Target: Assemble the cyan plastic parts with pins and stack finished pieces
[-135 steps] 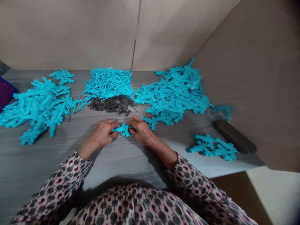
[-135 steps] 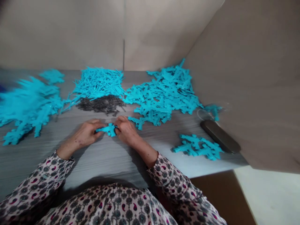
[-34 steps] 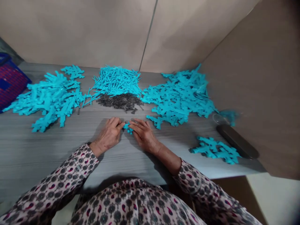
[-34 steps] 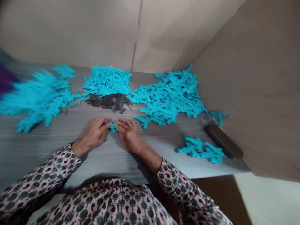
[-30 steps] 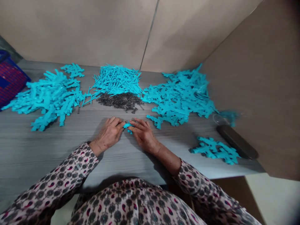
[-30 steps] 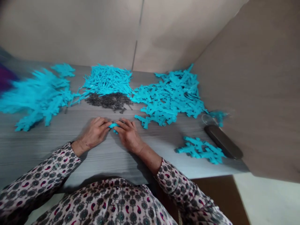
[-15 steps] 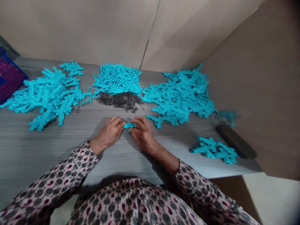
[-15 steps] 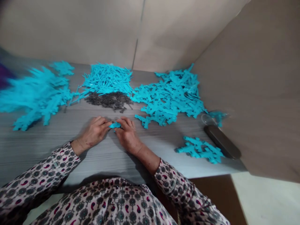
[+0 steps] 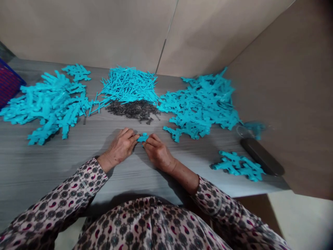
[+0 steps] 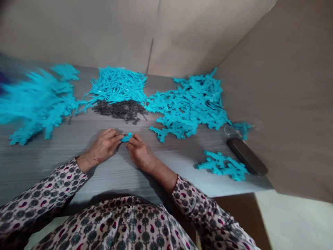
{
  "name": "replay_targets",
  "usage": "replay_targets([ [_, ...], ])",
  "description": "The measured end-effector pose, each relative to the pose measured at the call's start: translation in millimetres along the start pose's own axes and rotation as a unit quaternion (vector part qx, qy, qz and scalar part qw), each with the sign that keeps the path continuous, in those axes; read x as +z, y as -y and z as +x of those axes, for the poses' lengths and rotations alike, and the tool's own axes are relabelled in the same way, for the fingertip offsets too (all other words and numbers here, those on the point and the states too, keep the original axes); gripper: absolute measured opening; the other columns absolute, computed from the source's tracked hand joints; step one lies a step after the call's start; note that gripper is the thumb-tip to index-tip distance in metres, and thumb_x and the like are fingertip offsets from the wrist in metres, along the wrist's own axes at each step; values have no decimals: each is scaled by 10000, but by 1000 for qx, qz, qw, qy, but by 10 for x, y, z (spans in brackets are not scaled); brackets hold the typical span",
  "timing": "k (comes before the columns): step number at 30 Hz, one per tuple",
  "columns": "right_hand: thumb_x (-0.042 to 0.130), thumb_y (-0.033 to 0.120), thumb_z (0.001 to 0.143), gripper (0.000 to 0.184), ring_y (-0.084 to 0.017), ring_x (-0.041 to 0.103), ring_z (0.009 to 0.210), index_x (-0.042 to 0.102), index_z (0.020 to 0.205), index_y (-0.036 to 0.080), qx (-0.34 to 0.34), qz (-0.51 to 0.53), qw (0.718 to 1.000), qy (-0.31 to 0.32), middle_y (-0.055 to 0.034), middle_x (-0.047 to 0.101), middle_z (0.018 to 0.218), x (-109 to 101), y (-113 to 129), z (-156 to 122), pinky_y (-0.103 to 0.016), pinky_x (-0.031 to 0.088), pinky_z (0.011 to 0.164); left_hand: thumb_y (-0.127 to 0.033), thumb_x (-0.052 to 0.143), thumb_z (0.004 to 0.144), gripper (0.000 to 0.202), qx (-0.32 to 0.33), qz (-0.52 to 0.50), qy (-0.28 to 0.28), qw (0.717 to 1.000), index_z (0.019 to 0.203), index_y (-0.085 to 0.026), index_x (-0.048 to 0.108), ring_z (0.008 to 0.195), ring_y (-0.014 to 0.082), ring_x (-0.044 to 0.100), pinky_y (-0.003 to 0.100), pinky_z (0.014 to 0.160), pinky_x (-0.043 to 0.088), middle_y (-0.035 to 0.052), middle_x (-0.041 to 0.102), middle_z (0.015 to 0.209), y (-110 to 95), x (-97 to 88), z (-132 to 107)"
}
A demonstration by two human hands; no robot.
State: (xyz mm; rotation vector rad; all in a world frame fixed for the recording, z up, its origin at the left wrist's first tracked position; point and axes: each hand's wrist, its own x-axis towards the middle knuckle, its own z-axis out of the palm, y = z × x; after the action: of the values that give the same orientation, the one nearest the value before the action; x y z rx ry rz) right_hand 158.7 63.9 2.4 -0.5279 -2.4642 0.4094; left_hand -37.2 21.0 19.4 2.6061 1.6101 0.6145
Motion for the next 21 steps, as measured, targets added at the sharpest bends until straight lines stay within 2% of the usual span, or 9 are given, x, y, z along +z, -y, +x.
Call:
replay_targets([
  [6, 466, 72, 954, 285, -216, 484, 851, 595, 731, 193, 11, -28, 999, 26, -53, 547, 771, -11, 25, 5, -342, 467, 794, -249, 385, 1008, 324, -4, -19, -3, 1000, 980, -135, 686, 813, 211, 505, 346, 742, 456, 77, 568, 806, 6, 7, 4],
  [11, 435, 111, 970, 309, -208, 493, 793, 599, 721, 191, 23, -38, 998, 39, -58, 550, 751, -27, -14, 47, -342, 478, 793, -238, 379, 1007, 313, -5, -27, -8, 1000, 1032, -166, 682, 803, 208, 500, 340, 737, 448, 63, 553, 785, 16, 10, 9],
  [15, 430, 76, 942, 316, -211, 504, 793, 593, 698, 192, 27, -59, 996, 66, -63, 558, 744, -2, -25, 77, -344, 479, 801, -241, 398, 1002, 295, -6, -34, -7, 999, 1025, -165, 682, 817, 207, 507, 333, 739, 449, 63, 553, 793, 41, 23, 8],
  [21, 460, 30, 901, 269, -217, 533, 837, 623, 755, 185, 62, -105, 991, 51, -80, 593, 815, 76, 50, 58, -332, 486, 820, -234, 406, 999, 299, 7, -39, -20, 999, 970, -162, 695, 797, 200, 505, 315, 721, 442, 60, 548, 774, 84, 63, 8],
])
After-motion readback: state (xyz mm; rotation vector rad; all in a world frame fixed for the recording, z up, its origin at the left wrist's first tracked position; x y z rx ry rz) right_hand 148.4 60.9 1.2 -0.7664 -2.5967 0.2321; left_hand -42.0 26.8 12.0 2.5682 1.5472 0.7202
